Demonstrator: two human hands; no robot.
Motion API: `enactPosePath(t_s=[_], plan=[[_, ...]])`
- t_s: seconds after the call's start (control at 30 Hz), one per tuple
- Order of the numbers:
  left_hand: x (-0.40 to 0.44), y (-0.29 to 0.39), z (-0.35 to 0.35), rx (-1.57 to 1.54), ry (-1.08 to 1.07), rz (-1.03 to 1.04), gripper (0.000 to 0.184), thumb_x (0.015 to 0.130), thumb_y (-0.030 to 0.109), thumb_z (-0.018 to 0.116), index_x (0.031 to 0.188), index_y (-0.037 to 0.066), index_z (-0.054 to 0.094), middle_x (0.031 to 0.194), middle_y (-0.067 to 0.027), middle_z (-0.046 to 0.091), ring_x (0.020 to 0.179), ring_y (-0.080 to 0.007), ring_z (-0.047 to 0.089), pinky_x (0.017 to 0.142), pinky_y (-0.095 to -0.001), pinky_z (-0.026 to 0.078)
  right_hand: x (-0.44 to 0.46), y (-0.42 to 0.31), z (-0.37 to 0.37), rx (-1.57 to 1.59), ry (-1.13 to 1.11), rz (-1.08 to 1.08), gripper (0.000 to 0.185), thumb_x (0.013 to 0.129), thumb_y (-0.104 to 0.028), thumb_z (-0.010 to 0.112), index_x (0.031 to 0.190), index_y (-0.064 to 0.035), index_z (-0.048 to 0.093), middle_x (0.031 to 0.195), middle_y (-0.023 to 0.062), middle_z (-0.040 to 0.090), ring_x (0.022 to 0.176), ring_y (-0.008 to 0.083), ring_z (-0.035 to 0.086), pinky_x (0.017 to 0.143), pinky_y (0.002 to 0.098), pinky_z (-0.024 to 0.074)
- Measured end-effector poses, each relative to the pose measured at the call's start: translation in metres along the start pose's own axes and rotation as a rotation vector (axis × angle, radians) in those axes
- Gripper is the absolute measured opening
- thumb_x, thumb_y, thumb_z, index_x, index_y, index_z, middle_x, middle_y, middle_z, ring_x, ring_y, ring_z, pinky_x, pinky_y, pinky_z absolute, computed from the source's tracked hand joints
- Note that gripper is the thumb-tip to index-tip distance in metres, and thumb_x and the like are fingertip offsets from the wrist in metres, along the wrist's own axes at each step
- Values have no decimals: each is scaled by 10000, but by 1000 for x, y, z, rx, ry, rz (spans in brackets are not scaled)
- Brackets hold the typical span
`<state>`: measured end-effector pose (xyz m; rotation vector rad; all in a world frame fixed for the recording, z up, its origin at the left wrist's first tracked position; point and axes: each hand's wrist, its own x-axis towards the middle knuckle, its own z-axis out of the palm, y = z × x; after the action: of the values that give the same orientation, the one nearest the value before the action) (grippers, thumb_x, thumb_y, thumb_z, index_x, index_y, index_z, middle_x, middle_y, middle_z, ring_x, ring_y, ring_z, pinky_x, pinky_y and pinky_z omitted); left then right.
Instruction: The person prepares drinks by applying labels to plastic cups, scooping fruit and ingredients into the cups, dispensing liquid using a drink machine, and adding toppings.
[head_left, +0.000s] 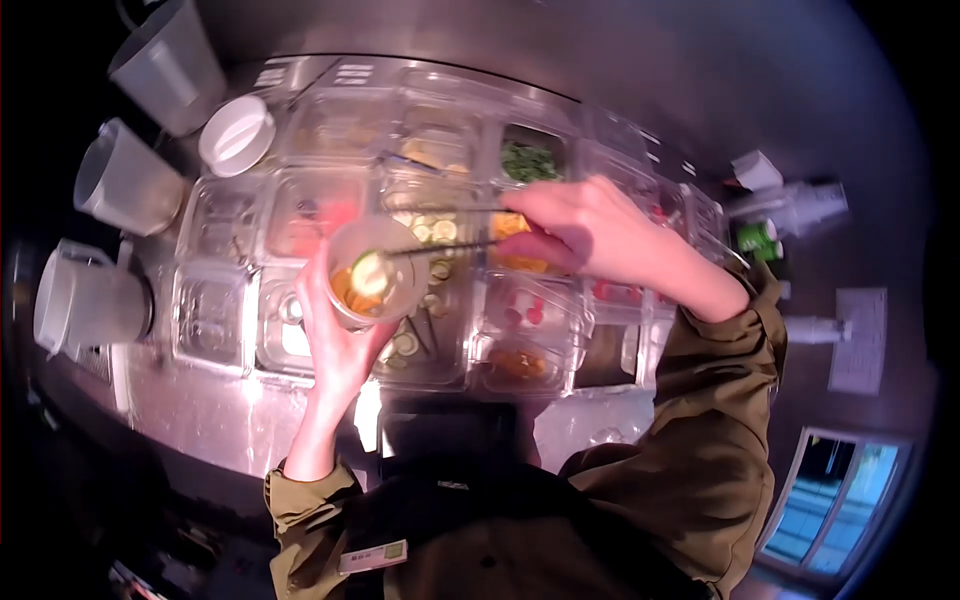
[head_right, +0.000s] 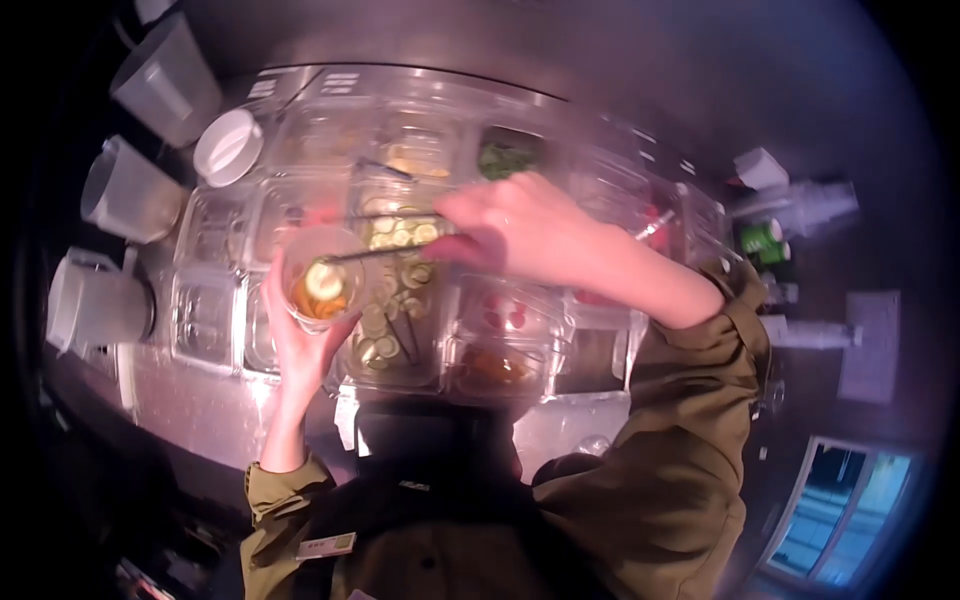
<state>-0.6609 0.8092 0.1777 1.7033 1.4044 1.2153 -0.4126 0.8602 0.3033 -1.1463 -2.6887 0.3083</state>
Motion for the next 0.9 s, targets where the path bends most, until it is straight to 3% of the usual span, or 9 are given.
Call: enactPosePath(t_s=[0.13, 0.27, 0.33, 0.47, 0.6, 0.67, 0.73, 0.87, 0.9], plan=[[-2, 17, 15, -489, 123, -121, 930, 582, -5, 709, 1335, 43, 164, 1271, -164, 331, 1155, -266, 376, 958, -364, 338, -32, 43, -32, 100, 210, 468, 325, 826, -329, 546, 835, -7, 587, 622, 157, 571, 572, 322, 567, 519, 367, 448], [-39, -17, -31, -185, 434, 118, 778, 683, 90, 696, 1303, 19, 231, 1277, -144, 333, 1113, -239, 401, 927, -370, 364, -104, 102, -16, 106, 15, 650, 277, 858, -271, 527, 873, 4, 559, 534, 65, 498, 420, 127, 484, 429, 273, 388], [-56, -27, -68, -76, 654, 67, 835, 712, 170, 710, 1333, 24, 171, 1309, -168, 306, 1128, -260, 394, 962, -401, 343, -134, 107, -7, 179, -99, 901, 407, 822, -402, 526, 868, -3, 591, 658, 176, 579, 617, 319, 572, 589, 380, 444], [-85, -52, -128, 290, 1036, -216, 759, 704, 81, 701, 1267, -35, 205, 1211, -238, 361, 1031, -286, 471, 855, -401, 448, -161, 113, 62, -122, -178, 600, 440, 788, -440, 541, 870, -8, 542, 682, 198, 584, 646, 379, 573, 593, 445, 453], [-114, -100, -179, 524, 1046, -348, 732, 613, 60, 756, 1186, -57, 314, 1176, -204, 384, 1022, -263, 465, 854, -380, 436, -145, 145, 148, -373, -298, 459, 302, 773, -347, 557, 821, -48, 551, 660, 116, 578, 617, 298, 580, 555, 405, 468], [-126, -135, -208, 564, 1090, -110, 762, 603, 73, 764, 1212, -44, 321, 1195, -157, 367, 1091, -245, 394, 956, -374, 321, -145, 170, 168, -465, -296, 299, 354, 747, -327, 584, 941, -36, 528, 857, 138, 540, 744, 307, 566, 627, 391, 472], [-127, -145, -230, 441, 1085, -228, 772, 667, 91, 745, 1267, 16, 265, 1228, -137, 364, 1086, -222, 408, 953, -340, 330, -148, 192, 175, -554, -245, 185, 455, 720, -306, 610, 1061, -24, 504, 1053, 161, 502, 872, 315, 553, 699, 377, 476], [-118, -177, -287, 178, 1036, -180, 761, 705, 122, 719, 1288, 24, 240, 1244, -160, 347, 1110, -227, 393, 947, -336, 332, -152, 174, 106, -587, -310, 363, 525, 730, -258, 605, 1176, -31, 448, 1210, 192, 436, 871, 322, 568, 697, 390, 487], [-113, -174, -295, 449, 1011, -225, 737, 715, 144, 710, 1277, 4, 253, 1199, -185, 398, 1052, -235, 444, 918, -336, 365, -155, 175, 88, -602, -342, 448, 511, 739, -219, 592, 1190, -36, 437, 1228, 196, 420, 845, 324, 576, 680, 398, 489]])
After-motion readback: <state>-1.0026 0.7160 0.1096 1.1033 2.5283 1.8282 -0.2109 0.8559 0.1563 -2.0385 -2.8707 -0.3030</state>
